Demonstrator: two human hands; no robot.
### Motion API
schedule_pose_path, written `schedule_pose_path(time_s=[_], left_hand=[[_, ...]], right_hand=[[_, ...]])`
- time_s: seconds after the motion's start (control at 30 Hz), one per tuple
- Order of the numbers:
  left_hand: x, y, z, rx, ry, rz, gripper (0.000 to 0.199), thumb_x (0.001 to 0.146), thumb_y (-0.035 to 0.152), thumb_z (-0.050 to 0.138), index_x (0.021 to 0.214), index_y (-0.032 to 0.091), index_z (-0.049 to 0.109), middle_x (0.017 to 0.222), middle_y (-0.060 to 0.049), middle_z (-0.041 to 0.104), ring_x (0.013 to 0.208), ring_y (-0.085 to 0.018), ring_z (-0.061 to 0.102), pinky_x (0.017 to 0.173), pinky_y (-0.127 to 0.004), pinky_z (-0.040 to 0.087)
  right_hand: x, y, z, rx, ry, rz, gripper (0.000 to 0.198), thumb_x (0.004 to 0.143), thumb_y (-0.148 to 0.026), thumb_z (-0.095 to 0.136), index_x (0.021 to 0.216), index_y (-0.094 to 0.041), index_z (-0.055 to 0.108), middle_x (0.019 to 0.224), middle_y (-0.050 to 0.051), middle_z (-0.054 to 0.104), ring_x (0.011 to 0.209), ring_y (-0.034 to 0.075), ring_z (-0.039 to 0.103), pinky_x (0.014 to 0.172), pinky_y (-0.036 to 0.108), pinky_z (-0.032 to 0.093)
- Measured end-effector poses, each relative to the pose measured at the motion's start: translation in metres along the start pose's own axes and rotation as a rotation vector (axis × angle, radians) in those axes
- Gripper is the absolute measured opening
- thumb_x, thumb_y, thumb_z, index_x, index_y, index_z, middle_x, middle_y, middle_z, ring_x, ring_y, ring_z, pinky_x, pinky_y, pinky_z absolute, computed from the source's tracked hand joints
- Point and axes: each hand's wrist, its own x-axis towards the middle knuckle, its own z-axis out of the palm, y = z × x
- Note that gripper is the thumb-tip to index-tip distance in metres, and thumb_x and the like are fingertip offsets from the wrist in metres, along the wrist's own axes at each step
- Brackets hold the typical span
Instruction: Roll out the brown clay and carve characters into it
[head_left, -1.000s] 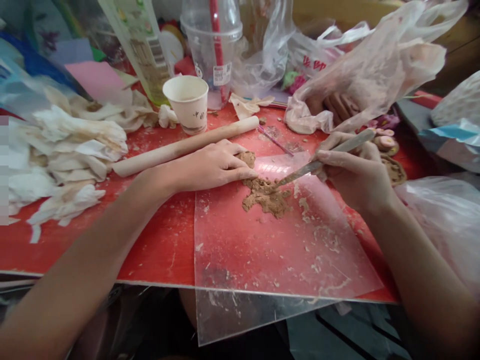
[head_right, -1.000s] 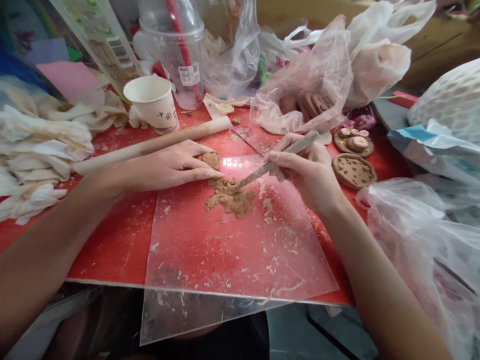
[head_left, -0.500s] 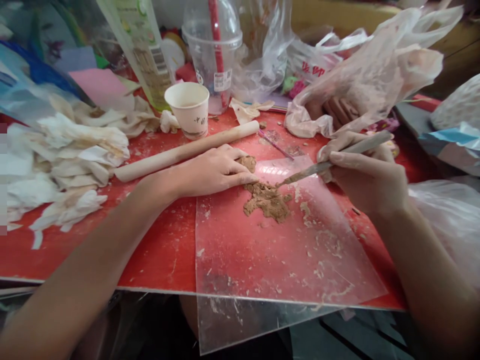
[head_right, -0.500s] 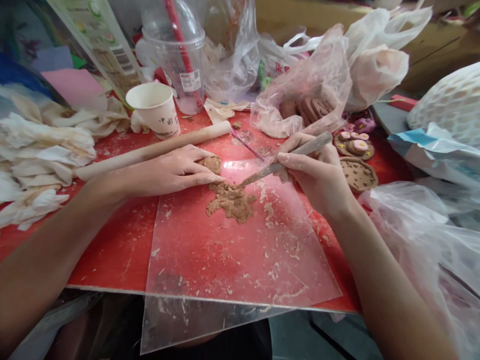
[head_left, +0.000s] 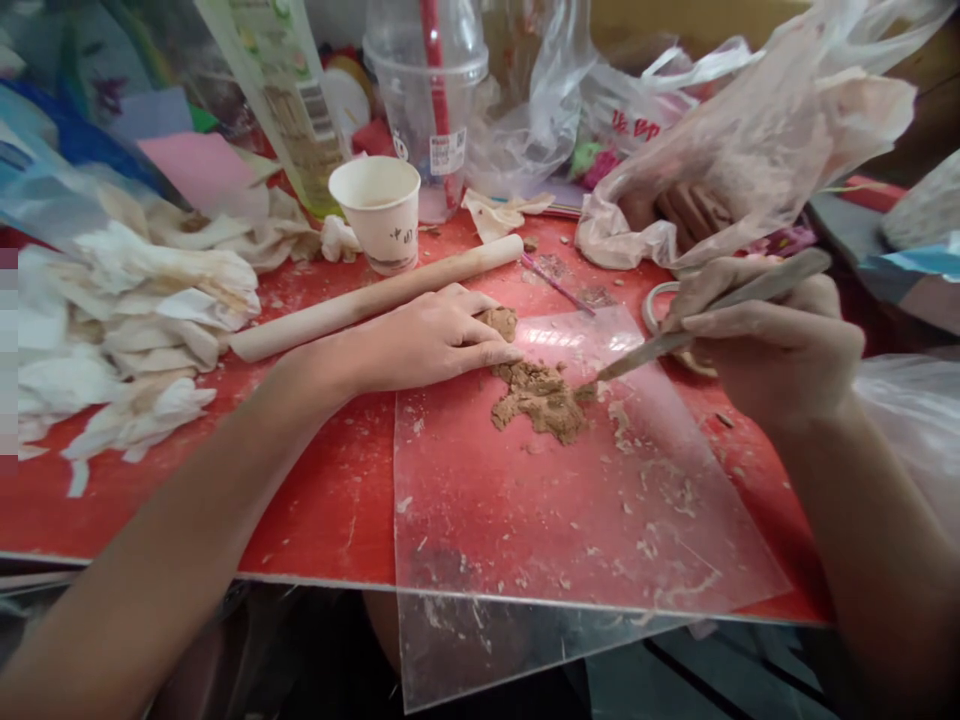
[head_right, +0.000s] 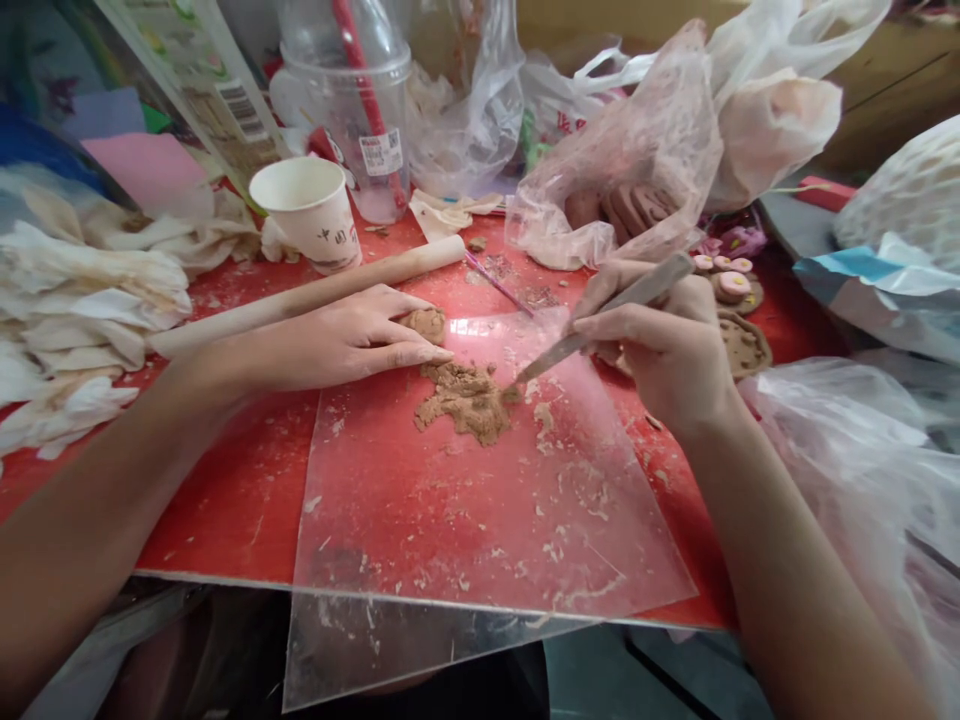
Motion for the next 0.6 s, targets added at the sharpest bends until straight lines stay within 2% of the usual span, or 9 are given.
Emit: schedule_pose_path(time_s=[0.1, 0.17, 0.3, 0.5, 0.6], left_hand=[[-0.001, -0.001, 0.000, 0.008, 0.002, 0.006, 0.037, 0.099, 0.043, 0.034, 0.117, 0.035, 0.066, 0.120, 0.002, 0.058, 0.115, -0.018, 0.052, 0.103, -0.033, 0.035], [-0.001, -0.003, 0.001, 0.013, -0.001, 0.019, 0.037, 0.099, 0.046, 0.035, 0.118, 0.037, 0.065, 0.121, 0.002, 0.058, 0.115, -0.018, 0.052, 0.103, -0.033, 0.035], [-0.003, -0.007, -0.002, 0.051, 0.019, 0.069, 0.035, 0.097, 0.046, 0.039, 0.121, 0.040, 0.063, 0.126, 0.002, 0.057, 0.120, -0.019, 0.051, 0.107, -0.034, 0.034], [-0.004, -0.007, -0.012, 0.010, 0.116, 0.206, 0.036, 0.095, 0.032, 0.039, 0.116, 0.028, 0.067, 0.114, 0.000, 0.066, 0.138, -0.021, 0.039, 0.110, -0.034, 0.034], [-0.004, -0.005, -0.013, 0.024, 0.099, 0.197, 0.035, 0.094, 0.031, 0.039, 0.112, 0.027, 0.069, 0.115, 0.001, 0.067, 0.133, -0.021, 0.046, 0.111, -0.034, 0.034]], right_hand=[[0.001, -0.003, 0.005, 0.068, 0.117, 0.002, 0.016, 0.067, -0.008, 0.058, 0.062, -0.019, 0.068, 0.051, 0.001, 0.056, 0.042, 0.010, 0.049, 0.032, 0.023, 0.025], [0.001, -0.005, 0.011, 0.079, 0.120, 0.056, 0.012, 0.070, -0.011, 0.060, 0.066, -0.018, 0.068, 0.052, 0.001, 0.057, 0.041, 0.011, 0.050, 0.034, 0.024, 0.027], [-0.001, -0.002, 0.023, 0.099, 0.059, 0.133, 0.007, 0.075, -0.014, 0.064, 0.071, -0.017, 0.069, 0.053, 0.000, 0.059, 0.042, 0.009, 0.050, 0.039, 0.023, 0.031], [-0.004, 0.011, 0.029, 0.069, -0.032, 0.143, 0.005, 0.082, -0.021, 0.068, 0.081, -0.018, 0.072, 0.062, 0.001, 0.064, 0.053, 0.010, 0.058, 0.049, 0.023, 0.041], [-0.008, 0.011, 0.031, -0.038, -0.107, 0.090, 0.004, 0.082, -0.023, 0.069, 0.082, -0.020, 0.072, 0.065, 0.000, 0.065, 0.055, 0.011, 0.058, 0.049, 0.025, 0.043]])
